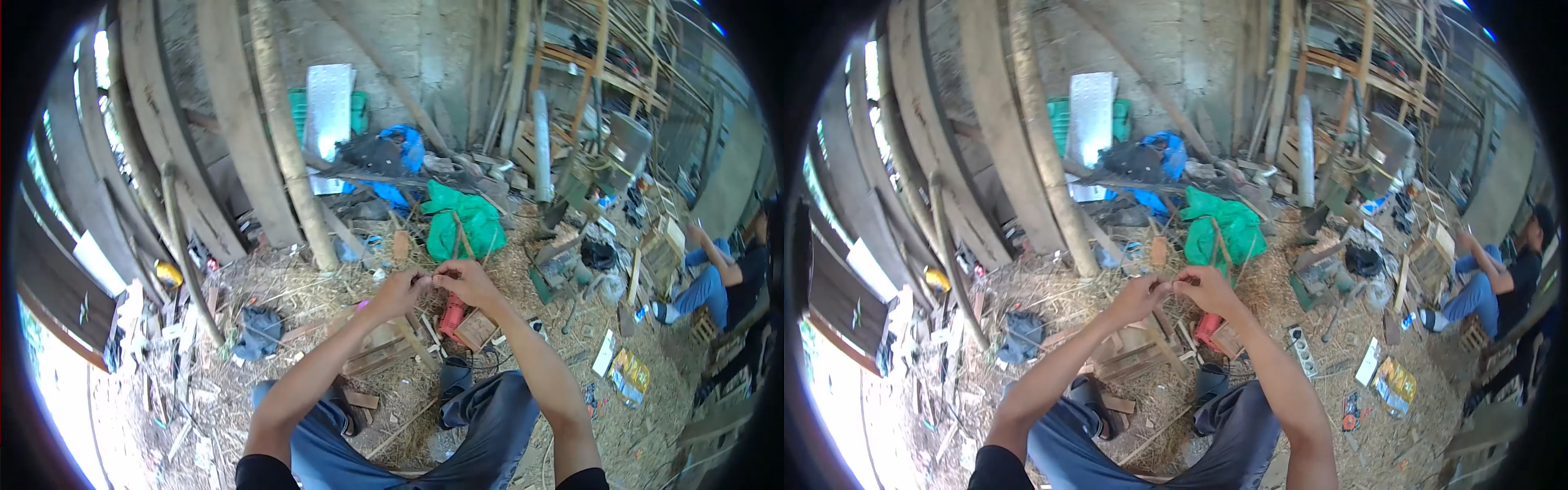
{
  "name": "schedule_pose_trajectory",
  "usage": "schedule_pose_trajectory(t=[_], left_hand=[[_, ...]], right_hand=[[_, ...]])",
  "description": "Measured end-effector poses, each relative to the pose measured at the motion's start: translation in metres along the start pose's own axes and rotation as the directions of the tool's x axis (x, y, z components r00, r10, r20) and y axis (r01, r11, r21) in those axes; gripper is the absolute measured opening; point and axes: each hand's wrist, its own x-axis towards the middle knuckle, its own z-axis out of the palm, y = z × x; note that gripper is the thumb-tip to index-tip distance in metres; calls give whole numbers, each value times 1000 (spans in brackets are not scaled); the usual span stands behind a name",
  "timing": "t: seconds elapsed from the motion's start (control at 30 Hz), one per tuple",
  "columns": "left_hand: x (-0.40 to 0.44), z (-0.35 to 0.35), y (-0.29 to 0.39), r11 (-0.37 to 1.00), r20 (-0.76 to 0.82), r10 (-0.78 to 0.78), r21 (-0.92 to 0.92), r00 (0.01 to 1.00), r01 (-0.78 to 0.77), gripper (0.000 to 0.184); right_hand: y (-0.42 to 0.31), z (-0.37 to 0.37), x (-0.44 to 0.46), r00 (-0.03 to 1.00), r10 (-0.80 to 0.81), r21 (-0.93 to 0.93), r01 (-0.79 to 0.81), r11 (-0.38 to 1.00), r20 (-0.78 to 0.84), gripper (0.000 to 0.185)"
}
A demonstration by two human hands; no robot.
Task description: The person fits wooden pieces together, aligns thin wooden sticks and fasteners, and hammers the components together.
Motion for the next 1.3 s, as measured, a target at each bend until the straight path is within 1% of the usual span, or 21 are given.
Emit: schedule_pose_trajectory(t=[0.07,0.1,0.13,0.17,0.2,0.23,0.27,0.33,0.43,0.5,0.57,0.6,0.67,0.73,0.8,0.93,1.0,1.13,1.2,1.23,1.3], left_hand=[[-17,-28,-7,961,109,-107,-244,988,131,26],[-24,-38,-16,965,109,-89,-237,990,113,26],[-33,-49,-15,965,85,-98,-236,992,115,26],[-43,-59,-14,925,113,-146,-337,983,176,26],[-54,-66,-17,870,152,-191,-432,970,239,25],[-61,-65,-28,769,150,-199,-589,968,249,25],[-68,-67,-41,773,137,-209,-584,968,249,25],[-74,-71,-53,762,193,-173,-596,966,255,25],[-65,-67,-59,714,118,-186,-666,975,217,22],[-59,-68,-63,685,81,-201,-701,976,199,23],[-55,-63,-67,487,44,-214,-861,976,146,20],[-53,-63,-63,480,52,-219,-863,974,154,20],[-51,-66,-56,645,-34,-243,-753,969,135,18],[-52,-63,-50,628,11,-231,-762,973,157,17],[-52,-54,-43,730,-97,-220,-676,971,98,16],[-48,-50,-51,781,-111,-220,-616,969,107,18],[-47,-51,-53,811,-145,-255,-571,956,129,17],[-43,-48,-51,743,-139,-261,-660,955,108,19],[-42,-44,-51,735,-133,-252,-670,958,100,19],[-41,-44,-51,736,-128,-248,-670,960,100,19],[-41,-45,-53,677,-37,-269,-718,963,162,21]], right_hand=[[-13,23,10,989,115,276,-136,952,90,20],[-20,35,11,989,99,272,-126,954,109,20],[-27,47,10,988,110,350,-141,926,106,19],[-33,57,14,988,115,427,-147,892,99,19],[-36,68,16,990,92,431,-131,893,110,19],[-38,77,18,990,69,458,-120,881,127,18],[-38,86,21,989,52,485,-115,867,142,17],[-37,95,28,986,53,481,-123,868,157,15],[-36,96,36,976,124,463,-195,865,180,15],[-39,94,45,991,103,532,-131,836,81,15],[-39,92,48,993,99,520,-114,847,56,15],[-37,91,47,995,94,504,-93,858,23,15],[-32,92,47,995,95,483,-87,871,8,15],[-30,94,44,995,103,464,-84,882,-15,15],[-31,93,42,996,84,446,-61,893,-32,15],[-21,94,43,998,23,397,0,918,-54,16],[-24,93,40,997,74,397,-57,916,-27,16],[-27,88,43,993,114,399,-97,912,-18,18],[-23,89,45,994,49,325,-16,945,-93,18],[-24,86,44,994,51,325,-16,946,-99,18],[-28,82,41,994,24,235,2,972,-110,18]])
